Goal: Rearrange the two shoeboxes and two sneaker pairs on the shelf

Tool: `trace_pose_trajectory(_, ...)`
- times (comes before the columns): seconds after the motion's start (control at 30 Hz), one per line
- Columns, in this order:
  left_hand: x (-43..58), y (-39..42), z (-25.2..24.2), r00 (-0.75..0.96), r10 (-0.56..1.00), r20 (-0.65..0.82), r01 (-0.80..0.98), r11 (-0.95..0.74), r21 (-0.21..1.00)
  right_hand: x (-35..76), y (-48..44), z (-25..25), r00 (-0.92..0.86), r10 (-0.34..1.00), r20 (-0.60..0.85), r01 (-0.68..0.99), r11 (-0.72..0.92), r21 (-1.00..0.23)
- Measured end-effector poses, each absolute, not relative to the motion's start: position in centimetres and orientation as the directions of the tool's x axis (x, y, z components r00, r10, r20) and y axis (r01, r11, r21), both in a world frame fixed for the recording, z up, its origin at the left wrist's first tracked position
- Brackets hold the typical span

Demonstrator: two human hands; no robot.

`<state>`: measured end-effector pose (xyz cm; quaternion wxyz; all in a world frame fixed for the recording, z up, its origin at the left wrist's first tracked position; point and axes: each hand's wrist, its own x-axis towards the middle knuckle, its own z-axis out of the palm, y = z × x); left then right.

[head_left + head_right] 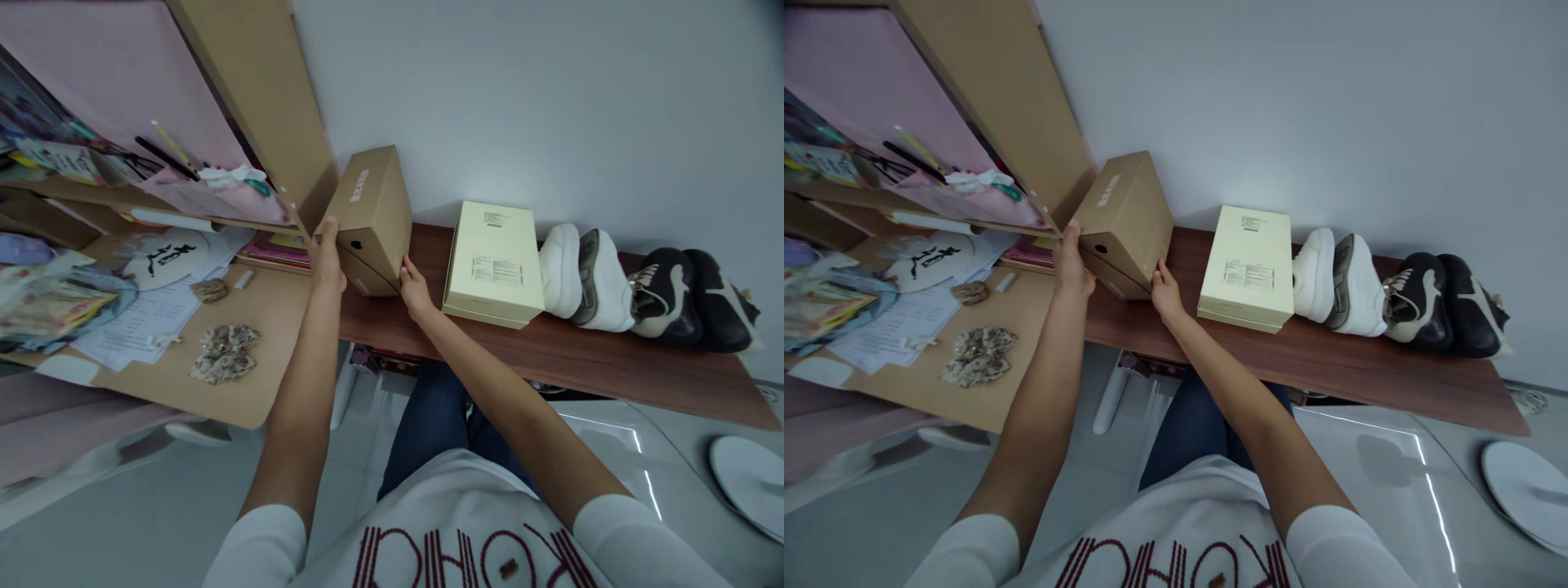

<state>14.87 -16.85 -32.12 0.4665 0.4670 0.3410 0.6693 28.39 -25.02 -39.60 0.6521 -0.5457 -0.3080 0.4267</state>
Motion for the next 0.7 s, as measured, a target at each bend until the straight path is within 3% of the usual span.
trace_pose_trajectory(0.4,16.0,-17.7,-33.9,-0.138,0.949,0.285,-0.202,-0.308,0.930,28.4,-25.0,-39.2,0.432,0.867,-0.248,-0.322,-0.109,-0.940)
trace_pose_trajectory(0.7,16.2,-18.0,-33.7,-0.090,0.955,0.281,-0.241,-0.295,0.925,28.6,-24.1,-35.1,0.384,0.920,-0.075,-0.237,0.020,-0.971)
